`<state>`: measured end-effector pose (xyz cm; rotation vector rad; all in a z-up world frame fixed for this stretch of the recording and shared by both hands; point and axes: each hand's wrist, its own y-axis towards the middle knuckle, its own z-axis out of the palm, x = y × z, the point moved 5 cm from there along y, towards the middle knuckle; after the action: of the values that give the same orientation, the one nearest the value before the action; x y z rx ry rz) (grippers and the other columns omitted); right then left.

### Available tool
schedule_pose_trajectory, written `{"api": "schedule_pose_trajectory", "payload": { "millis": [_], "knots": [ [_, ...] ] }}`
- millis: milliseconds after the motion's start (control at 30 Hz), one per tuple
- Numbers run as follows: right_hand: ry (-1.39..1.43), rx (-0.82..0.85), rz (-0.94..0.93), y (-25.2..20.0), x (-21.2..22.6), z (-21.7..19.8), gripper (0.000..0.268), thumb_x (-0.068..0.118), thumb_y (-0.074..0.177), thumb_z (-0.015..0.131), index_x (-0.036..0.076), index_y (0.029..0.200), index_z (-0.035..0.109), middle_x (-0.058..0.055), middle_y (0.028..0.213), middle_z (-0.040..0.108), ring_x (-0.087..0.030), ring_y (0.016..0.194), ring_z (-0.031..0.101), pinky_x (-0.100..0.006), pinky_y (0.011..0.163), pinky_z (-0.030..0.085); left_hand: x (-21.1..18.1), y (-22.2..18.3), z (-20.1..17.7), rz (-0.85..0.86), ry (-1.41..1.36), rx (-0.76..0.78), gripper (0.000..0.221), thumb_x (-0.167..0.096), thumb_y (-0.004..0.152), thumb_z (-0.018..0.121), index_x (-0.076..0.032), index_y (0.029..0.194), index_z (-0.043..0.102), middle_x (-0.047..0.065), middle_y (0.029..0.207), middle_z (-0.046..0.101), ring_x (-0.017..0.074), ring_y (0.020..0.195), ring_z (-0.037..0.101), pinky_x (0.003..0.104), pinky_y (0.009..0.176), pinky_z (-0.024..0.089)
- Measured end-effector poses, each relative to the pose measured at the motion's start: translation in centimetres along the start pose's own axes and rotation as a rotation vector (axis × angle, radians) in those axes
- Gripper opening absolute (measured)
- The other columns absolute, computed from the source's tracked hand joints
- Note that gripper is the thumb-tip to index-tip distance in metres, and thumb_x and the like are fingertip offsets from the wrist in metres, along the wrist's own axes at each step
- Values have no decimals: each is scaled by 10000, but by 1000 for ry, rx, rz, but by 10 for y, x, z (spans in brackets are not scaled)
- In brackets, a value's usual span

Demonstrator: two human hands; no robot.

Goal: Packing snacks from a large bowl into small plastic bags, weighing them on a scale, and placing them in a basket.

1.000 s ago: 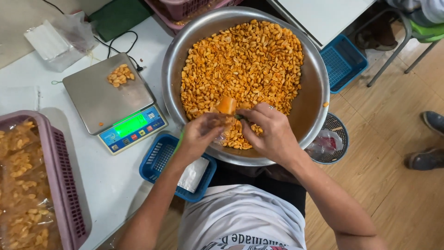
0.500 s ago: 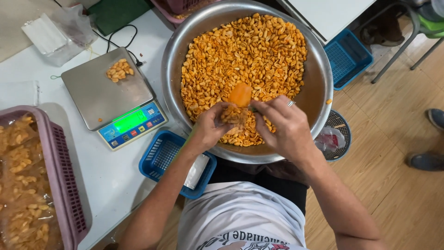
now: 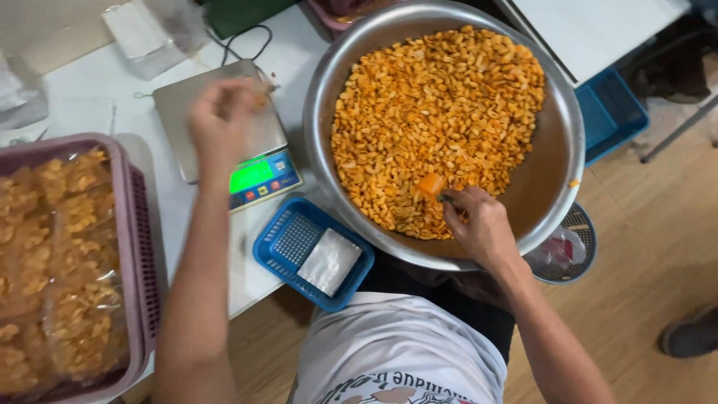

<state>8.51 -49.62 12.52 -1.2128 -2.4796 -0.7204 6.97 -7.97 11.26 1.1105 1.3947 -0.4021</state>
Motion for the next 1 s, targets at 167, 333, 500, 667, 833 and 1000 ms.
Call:
{"api": "schedule_pose_trajectory", "payload": {
  "millis": [167,333,500,667,833,1000],
  "knots": [
    [87,277,175,-11,-10,36,147,96,885,646,-19,847,731,-158,1012,762,-309,802,710,-413,714,533,131,7,-64,216,809,-289,76,-164,984,652,-177,923,697,60,918,739,357,777,686,489,662,500],
    [247,518,301,-10,19,29,330,143,883,602,68,1151,779,-86,1159,793,-226,928,770,-347,801,566,65,-14,-12,375,948,-78,229,-194,981,695,-36,1139,645,201,1404,573,433,1389,371,652,1108,254],
    [200,431,327,-11,10,15,301,151,897,651,101,1161,786,-66,1112,808,-174,886,773,-316,772,574,45,-1,-81,146,322,-291,127,-51,883,700,-85,992,756,40,986,762,176,868,712,307,820,539],
    [116,362,499,-18,-2,-4,297,123,916,649,86,1176,788,-87,1010,810,-173,746,703,-343,697,516,-71,-87,-167,182,700,-501,220,-170,1098,847,17,1127,736,135,955,759,237,837,690,357,745,555],
    [89,332,470,-19,-20,-9,284,157,893,617,96,1099,802,-44,1132,795,-184,1001,746,-336,827,535,-26,-203,-189,-197,1348,-325,263,-223,1161,711,31,1151,641,299,932,708,505,781,666,563,666,500],
    [-55,181,291,9,-114,-19,278,63,938,557,58,661,582,-57,633,586,-186,541,510,-391,535,394,-49,-205,-83,209,1275,-174,475,-223,1118,608,139,1424,646,382,1438,613,578,1263,572,627,1054,400]
  ]
}}
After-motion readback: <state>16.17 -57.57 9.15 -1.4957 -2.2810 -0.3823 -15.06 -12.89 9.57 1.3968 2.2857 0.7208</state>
